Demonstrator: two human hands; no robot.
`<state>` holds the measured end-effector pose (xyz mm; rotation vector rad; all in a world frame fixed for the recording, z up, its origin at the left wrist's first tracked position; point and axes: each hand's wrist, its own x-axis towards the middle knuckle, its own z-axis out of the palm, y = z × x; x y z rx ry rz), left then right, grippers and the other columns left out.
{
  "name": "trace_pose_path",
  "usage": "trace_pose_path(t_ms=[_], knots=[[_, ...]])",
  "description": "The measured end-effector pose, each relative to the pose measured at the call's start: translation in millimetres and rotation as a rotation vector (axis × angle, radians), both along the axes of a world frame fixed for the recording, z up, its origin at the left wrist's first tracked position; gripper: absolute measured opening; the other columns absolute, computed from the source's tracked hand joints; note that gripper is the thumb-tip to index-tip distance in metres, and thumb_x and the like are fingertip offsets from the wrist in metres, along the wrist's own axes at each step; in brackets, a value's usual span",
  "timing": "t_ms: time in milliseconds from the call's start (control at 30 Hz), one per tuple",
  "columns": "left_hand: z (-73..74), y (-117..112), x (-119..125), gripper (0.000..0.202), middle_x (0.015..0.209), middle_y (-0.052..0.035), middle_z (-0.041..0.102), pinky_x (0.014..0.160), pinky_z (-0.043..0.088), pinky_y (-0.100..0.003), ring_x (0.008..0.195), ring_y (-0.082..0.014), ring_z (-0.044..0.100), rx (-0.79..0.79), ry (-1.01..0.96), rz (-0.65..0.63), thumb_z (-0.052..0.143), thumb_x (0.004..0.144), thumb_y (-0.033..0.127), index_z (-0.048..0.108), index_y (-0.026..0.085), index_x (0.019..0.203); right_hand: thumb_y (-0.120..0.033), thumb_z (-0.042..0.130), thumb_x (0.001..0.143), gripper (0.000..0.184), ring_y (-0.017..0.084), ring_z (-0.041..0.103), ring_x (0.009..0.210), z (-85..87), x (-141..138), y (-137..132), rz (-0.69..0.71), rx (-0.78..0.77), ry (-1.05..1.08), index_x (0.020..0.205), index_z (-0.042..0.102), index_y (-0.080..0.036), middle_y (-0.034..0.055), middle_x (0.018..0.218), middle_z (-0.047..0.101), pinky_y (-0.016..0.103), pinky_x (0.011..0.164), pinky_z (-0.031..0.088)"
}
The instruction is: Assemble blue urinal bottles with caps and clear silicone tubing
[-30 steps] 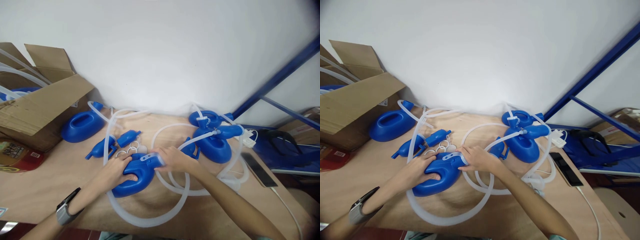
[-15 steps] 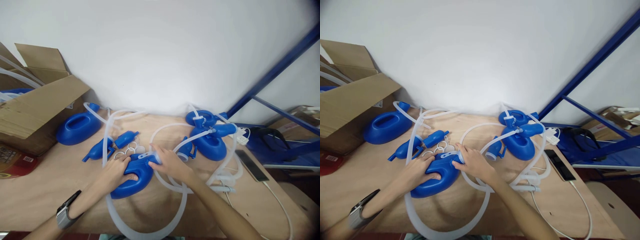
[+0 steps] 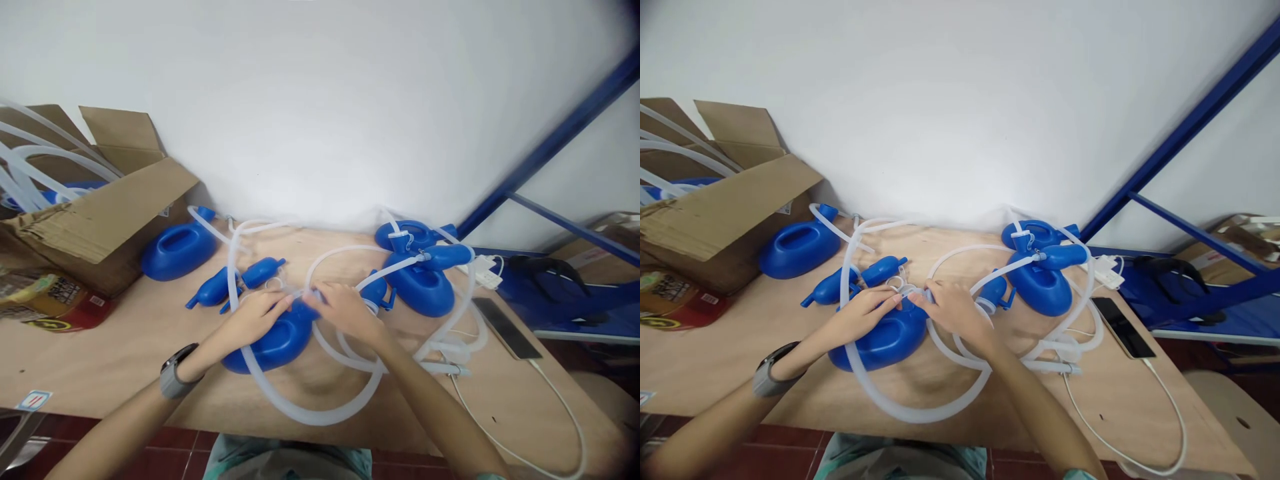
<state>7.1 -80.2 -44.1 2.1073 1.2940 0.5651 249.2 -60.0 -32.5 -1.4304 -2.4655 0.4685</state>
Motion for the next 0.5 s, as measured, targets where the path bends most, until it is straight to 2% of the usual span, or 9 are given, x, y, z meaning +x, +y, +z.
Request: trace_pose_path(t_ms=[67,133,267,433,500], knots=[[1.3,7.6,2.0,0.051,0.095,-0.0059,0.078,0.1,0.051,-0.038,0.095,-0.0241,0.072,-0.04,-0.002,-0.011,0.038,0.11,0.048,0.074,0.02,0.088,-0.061,0.038,0.112,0.052,0.024,0.074,0.096,0.0,-4.7,-0.3,-0.054,-0.002,0.013,0.096,0.069,-0.022,0.0072,0.099,0.079,0.032,0.083,0.043],[1.3,14.3,-0.1,0.047,0.099,-0.0061,0.078,0.098,0.051,-0.037,0.097,-0.0239,0.072,-0.067,-0.019,-0.055,0.044,0.109,0.046,0.076,0.02,0.087,-0.062,0.043,0.11,0.051,0.025,0.073,0.095,0.6,-7.5,-0.2,-0.078,-0.008,0.015,0.094,0.071,-0.023,0.0071,0.097,0.08,0.032,0.082,0.041],[-1.7,22.6,-4.8,0.038,0.102,-0.0062,0.076,0.093,0.051,-0.034,0.098,-0.0231,0.07,-0.087,-0.059,-0.147,0.055,0.104,0.046,0.08,0.021,0.091,-0.055,0.056,0.106,0.038,0.024,0.072,0.092,2.8,-7.5,1.3,-0.035,-0.039,0.024,0.097,0.072,-0.022,0.0066,0.097,0.08,0.031,0.079,0.039],[-4.6,25.1,6.0,0.024,0.094,-0.0053,0.074,0.082,0.05,-0.031,0.089,-0.0209,0.068,-0.101,-0.058,-0.155,0.07,0.097,0.041,0.082,0.02,0.091,-0.043,0.059,0.104,0.025,0.024,0.073,0.094,-0.3,-5.2,2.3,-0.008,-0.016,0.013,0.103,0.074,-0.022,0.0068,0.102,0.081,0.032,0.079,0.038],[-3.7,25.3,11.9,0.021,0.091,-0.0046,0.075,0.077,0.049,-0.03,0.085,-0.02,0.068,-0.104,-0.038,-0.162,0.073,0.095,0.038,0.081,0.02,0.087,-0.043,0.059,0.105,0.026,0.025,0.074,0.097,-1.5,-5.1,1.4,0.001,-0.008,0.018,0.107,0.074,-0.023,0.0069,0.104,0.082,0.032,0.08,0.039]])
